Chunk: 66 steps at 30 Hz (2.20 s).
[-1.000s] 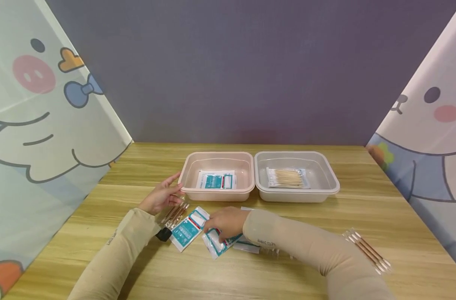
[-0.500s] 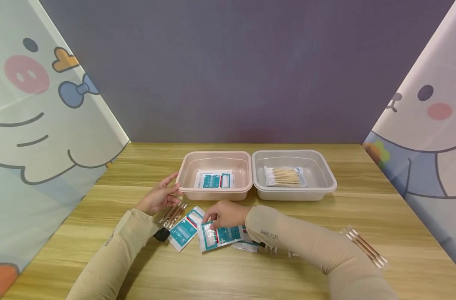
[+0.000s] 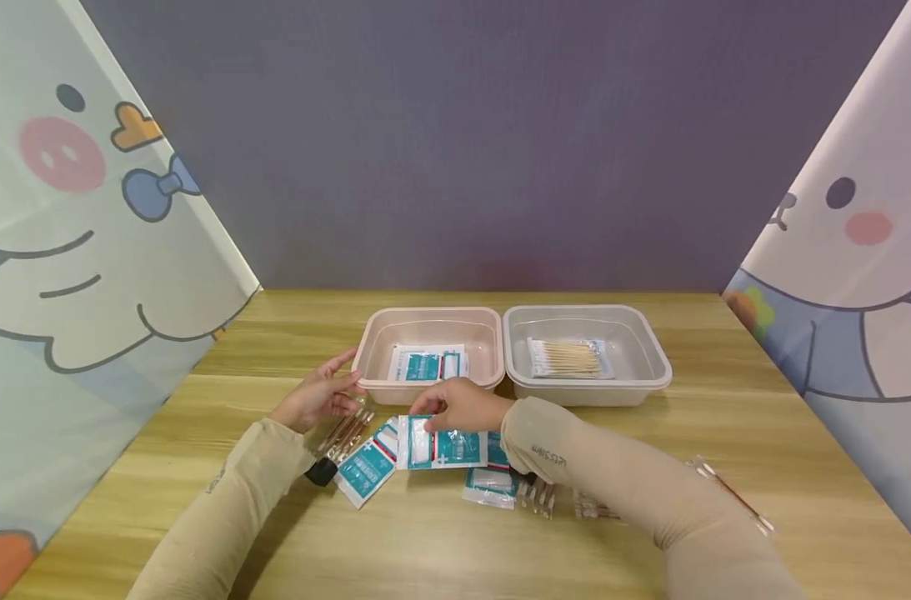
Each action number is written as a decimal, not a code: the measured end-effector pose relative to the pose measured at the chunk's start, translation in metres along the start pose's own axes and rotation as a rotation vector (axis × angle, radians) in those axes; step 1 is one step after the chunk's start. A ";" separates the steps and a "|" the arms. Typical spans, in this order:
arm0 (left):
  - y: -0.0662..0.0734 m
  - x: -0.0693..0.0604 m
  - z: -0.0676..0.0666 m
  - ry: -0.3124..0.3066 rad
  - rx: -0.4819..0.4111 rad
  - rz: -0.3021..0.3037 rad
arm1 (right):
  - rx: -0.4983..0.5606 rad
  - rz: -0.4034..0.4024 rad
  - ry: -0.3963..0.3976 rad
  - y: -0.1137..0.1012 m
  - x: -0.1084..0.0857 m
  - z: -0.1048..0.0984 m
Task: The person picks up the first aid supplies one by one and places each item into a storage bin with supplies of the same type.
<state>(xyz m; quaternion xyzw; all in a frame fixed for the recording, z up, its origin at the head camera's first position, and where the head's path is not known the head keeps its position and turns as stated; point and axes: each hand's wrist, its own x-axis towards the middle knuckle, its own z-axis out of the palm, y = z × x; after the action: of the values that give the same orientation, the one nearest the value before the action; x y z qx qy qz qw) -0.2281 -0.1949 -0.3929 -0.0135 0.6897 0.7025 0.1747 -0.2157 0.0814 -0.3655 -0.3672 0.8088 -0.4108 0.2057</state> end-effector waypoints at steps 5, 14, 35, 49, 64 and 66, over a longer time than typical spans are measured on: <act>0.003 -0.001 0.000 0.003 0.020 -0.011 | 0.003 -0.010 0.065 -0.005 0.003 -0.011; 0.005 -0.001 0.000 -0.003 0.035 -0.006 | 0.014 0.029 0.208 -0.013 0.012 -0.030; 0.003 -0.001 0.000 -0.001 0.017 -0.006 | 0.064 0.105 0.376 -0.012 0.041 -0.059; 0.003 0.000 0.000 0.007 0.031 -0.001 | 0.062 0.143 0.443 -0.012 0.059 -0.076; 0.001 0.002 0.007 0.004 0.044 -0.009 | -0.049 0.092 0.419 -0.014 0.078 -0.087; 0.001 0.002 0.006 0.017 0.045 -0.005 | -0.066 0.083 0.412 -0.016 0.082 -0.088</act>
<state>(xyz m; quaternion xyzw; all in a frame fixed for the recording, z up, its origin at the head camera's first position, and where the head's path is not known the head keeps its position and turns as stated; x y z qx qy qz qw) -0.2287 -0.1888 -0.3918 -0.0173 0.7069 0.6861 0.1709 -0.3172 0.0576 -0.3041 -0.2484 0.8611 -0.4417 0.0408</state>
